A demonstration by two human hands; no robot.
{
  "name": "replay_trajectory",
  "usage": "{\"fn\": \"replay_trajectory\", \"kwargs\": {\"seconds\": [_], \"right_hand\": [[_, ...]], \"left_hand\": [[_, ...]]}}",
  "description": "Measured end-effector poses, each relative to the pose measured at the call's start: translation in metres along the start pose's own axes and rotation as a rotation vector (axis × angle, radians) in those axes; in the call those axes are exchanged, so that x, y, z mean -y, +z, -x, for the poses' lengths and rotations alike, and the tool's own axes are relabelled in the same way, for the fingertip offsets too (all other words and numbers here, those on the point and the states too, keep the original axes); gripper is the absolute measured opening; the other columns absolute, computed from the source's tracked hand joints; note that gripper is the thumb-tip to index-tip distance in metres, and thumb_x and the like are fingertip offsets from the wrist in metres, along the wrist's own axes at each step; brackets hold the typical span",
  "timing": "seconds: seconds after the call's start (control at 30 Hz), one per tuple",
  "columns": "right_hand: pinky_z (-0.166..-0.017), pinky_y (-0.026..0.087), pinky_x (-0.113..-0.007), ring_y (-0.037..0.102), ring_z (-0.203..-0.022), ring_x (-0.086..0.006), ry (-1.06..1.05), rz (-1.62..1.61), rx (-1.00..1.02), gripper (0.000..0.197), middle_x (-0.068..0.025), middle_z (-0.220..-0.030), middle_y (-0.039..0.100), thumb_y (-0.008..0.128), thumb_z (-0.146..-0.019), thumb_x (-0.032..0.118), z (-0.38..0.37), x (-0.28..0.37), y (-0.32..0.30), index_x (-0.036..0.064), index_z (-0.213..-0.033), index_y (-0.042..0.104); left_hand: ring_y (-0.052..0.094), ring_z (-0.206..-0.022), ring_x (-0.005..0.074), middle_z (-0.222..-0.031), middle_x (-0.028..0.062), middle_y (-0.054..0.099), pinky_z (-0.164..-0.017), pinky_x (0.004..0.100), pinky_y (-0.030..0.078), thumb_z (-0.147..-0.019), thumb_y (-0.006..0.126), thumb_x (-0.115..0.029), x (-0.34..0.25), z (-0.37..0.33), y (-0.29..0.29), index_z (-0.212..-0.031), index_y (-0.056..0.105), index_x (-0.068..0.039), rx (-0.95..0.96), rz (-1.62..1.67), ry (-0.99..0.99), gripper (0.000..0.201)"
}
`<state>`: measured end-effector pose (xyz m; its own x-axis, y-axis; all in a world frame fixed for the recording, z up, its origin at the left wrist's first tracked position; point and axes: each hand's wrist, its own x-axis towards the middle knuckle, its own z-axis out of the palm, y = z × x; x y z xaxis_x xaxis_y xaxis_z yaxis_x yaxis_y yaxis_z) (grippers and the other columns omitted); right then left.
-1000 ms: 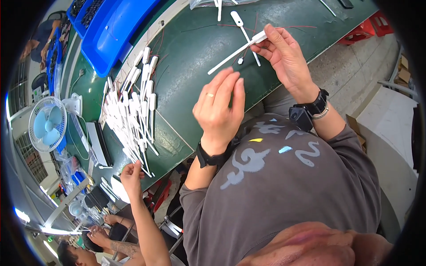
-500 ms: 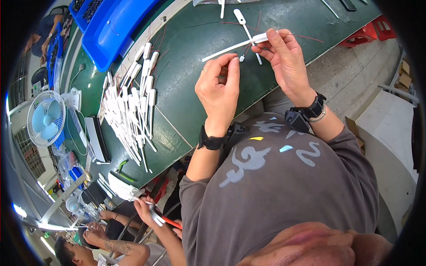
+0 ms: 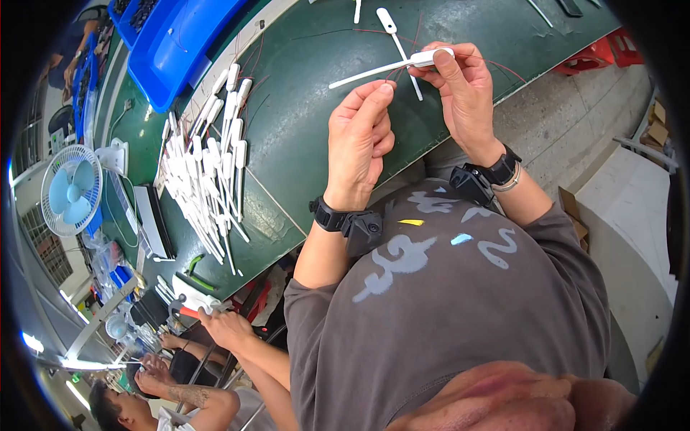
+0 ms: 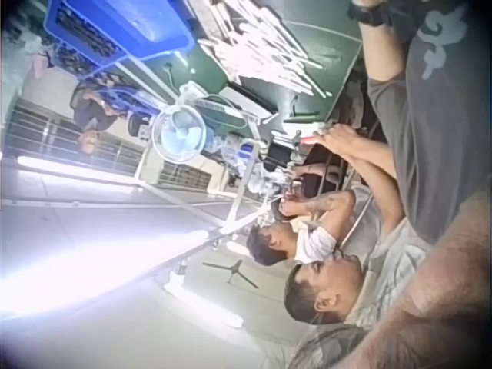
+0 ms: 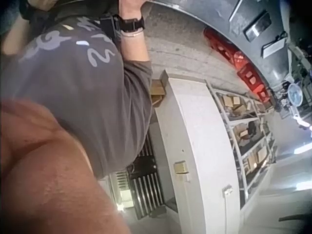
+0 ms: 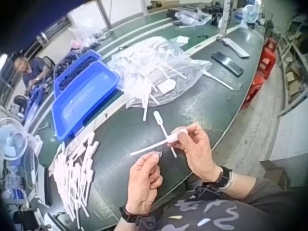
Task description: The person picks up a white plastic housing and a wire, threads the wire through it, and then joins a second plastic piece to the assembly. They press the components together by hand before placing the finished unit onto the work surface.
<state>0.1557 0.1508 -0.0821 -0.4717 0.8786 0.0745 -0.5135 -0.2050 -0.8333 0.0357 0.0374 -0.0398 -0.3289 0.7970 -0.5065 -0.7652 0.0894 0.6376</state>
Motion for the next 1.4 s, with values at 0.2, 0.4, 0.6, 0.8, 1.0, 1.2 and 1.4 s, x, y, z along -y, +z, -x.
{"fn": "replay_trajectory", "kwargs": {"seconds": [0.2,0.4,0.6,0.8,1.0,1.2,1.4], "right_hand": [[-0.088,0.056,-0.037,0.066,-0.094,-0.0184,0.032,-0.019,0.013,0.018,-0.0125,-0.108,0.065,0.059,-0.098,0.019,0.000,0.000,-0.001,0.0029,-0.105,0.056],[-0.088,0.056,-0.037,0.066,-0.094,-0.0185,0.042,-0.002,0.045,0.021,-0.0127,-0.107,0.065,0.057,-0.099,0.022,0.001,0.000,-0.003,0.0024,-0.107,0.056],[-0.087,0.056,-0.037,0.066,-0.094,-0.0193,0.049,-0.004,0.039,0.020,-0.0130,-0.106,0.065,0.058,-0.099,0.020,0.001,0.002,-0.001,0.0018,-0.106,0.056],[-0.084,0.057,-0.036,0.066,-0.094,-0.0196,0.052,-0.001,0.033,0.018,-0.0138,-0.107,0.065,0.058,-0.098,0.017,0.000,-0.001,-0.001,0.0007,-0.105,0.056],[-0.083,0.057,-0.036,0.066,-0.093,-0.0191,0.064,-0.006,0.041,0.018,-0.0142,-0.108,0.065,0.059,-0.098,0.016,0.000,-0.001,-0.003,0.0009,-0.106,0.057],[-0.082,0.057,-0.036,0.066,-0.092,-0.0190,0.033,-0.060,0.038,0.020,-0.0144,-0.110,0.065,0.060,-0.097,0.018,-0.002,0.001,-0.004,0.0013,-0.107,0.057],[-0.083,0.058,-0.036,0.066,-0.093,-0.0196,0.032,-0.073,0.038,0.021,-0.0146,-0.111,0.064,0.061,-0.097,0.019,-0.001,0.001,-0.004,0.0014,-0.107,0.057]], "left_hand": [[0.026,-0.046,0.0002,-0.061,-0.0091,0.040,-0.039,0.0199,0.019,-0.091,0.066,-0.010,0.002,0.001,0.004,-0.092,0.063,-0.004,-0.038,-0.026,0.022,0.007],[0.025,-0.045,0.0009,-0.060,-0.0091,0.038,-0.039,0.0208,0.019,-0.090,0.063,-0.008,0.000,0.000,0.003,-0.089,0.061,-0.004,-0.033,-0.034,0.073,0.004],[0.024,-0.046,0.0008,-0.061,-0.0088,0.038,-0.039,0.0207,0.019,-0.090,0.062,-0.008,-0.004,0.001,0.000,-0.090,0.061,-0.003,-0.016,-0.019,0.060,0.005],[0.031,-0.047,0.0005,-0.067,-0.0063,0.044,-0.039,0.0184,0.023,-0.093,0.063,-0.011,-0.007,0.011,-0.006,-0.099,0.062,-0.002,-0.012,-0.105,0.008,0.012],[0.039,-0.051,0.0017,-0.082,0.0005,0.058,-0.039,0.0171,0.029,-0.094,0.064,-0.015,-0.004,0.019,-0.016,-0.107,0.063,-0.001,-0.046,-0.096,0.048,0.019],[0.044,-0.055,0.0047,-0.100,0.0086,0.065,-0.040,0.0184,0.033,-0.095,0.064,-0.018,-0.004,0.019,-0.012,-0.110,0.063,-0.001,-0.031,-0.071,0.060,0.024],[0.045,-0.055,0.0054,-0.101,0.0088,0.065,-0.040,0.0198,0.034,-0.095,0.063,-0.022,-0.003,0.018,-0.007,-0.111,0.063,-0.001,-0.066,-0.104,0.106,0.027]]}}
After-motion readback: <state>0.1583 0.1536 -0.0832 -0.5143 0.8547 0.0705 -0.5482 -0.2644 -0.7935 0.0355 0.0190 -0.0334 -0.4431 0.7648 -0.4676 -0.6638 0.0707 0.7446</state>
